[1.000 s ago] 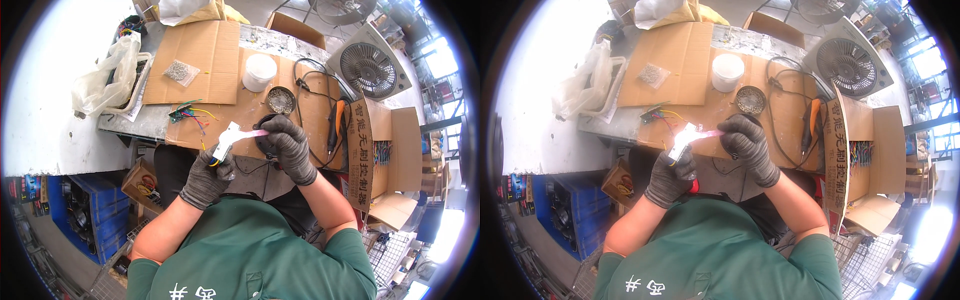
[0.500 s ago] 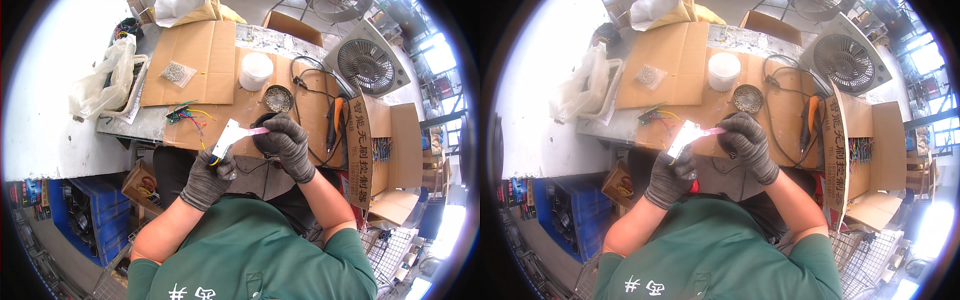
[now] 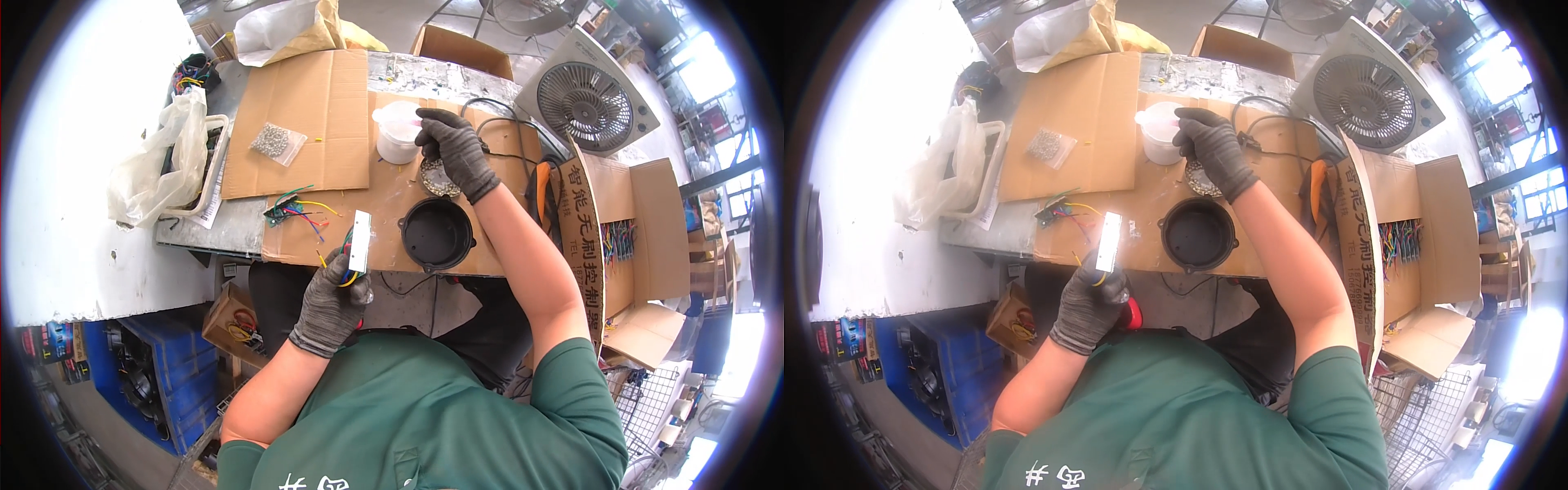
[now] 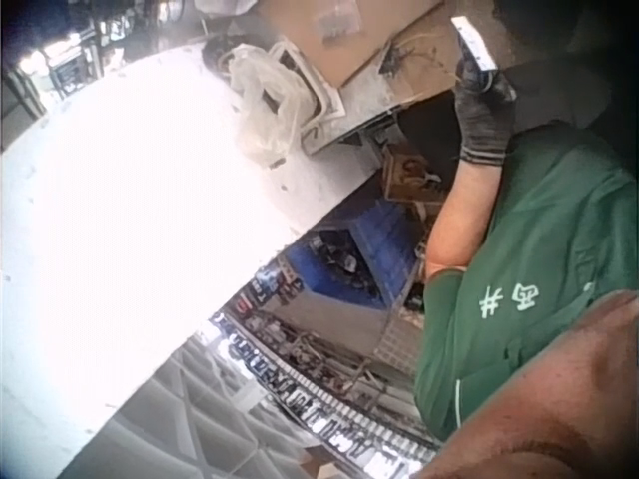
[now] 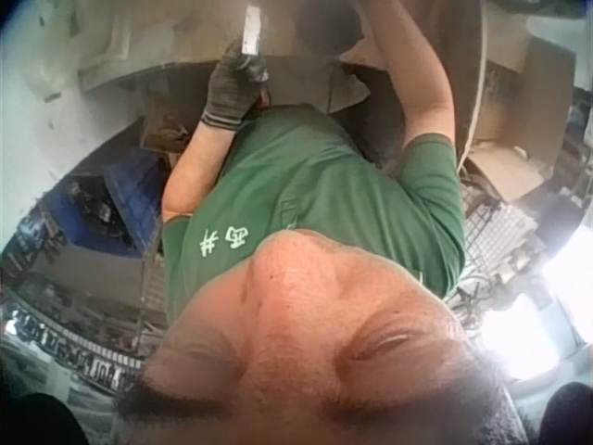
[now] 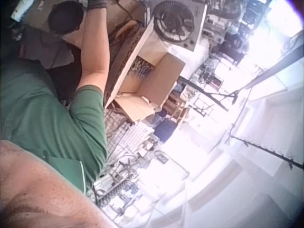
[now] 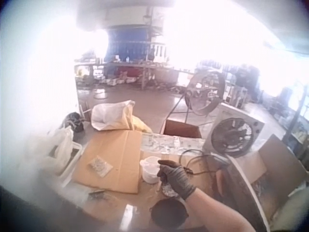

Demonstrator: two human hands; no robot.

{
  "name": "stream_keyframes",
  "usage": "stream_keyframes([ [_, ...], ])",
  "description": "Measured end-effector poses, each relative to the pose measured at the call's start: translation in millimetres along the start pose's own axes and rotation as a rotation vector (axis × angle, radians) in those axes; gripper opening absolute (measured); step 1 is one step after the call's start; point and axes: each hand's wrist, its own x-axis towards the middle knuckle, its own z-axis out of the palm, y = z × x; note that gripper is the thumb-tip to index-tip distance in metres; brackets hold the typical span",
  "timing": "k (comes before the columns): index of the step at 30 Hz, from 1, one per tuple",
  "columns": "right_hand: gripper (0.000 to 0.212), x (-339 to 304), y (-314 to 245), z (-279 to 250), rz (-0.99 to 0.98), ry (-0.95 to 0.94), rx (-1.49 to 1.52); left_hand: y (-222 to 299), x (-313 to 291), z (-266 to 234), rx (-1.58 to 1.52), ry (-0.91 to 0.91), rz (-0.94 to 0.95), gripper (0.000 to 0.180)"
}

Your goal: The person applies paste to a circuit board using a spatula, inserts the board into a black plastic housing, and fastens it with an electric screwdriver.

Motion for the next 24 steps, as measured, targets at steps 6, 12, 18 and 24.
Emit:
stream_keyframes([
  [6,0.041,7.0,10.1,-27.5,-0.017,0.261,-0.333,-5.1,13.7,-8.7,0.152,0.125,0.100,0.025],
  [12,0.030,-120.0,2.1,-17.3,-0.051,0.169,-0.249,-17.9,24.6,-0.1,0.256,0.140,0.230,0.018],
  [18,0.031,-229.5,13.3,39.7,0.105,-0.023,0.008,-49.9,40.7,56.7,0.272,0.210,0.181,0.027],
  [24,0.031,-234.1,32.9,33.1,0.140,0.236,0.282,-75.8,37.5,71.6,0.592,0.168,0.131,0.037],
])
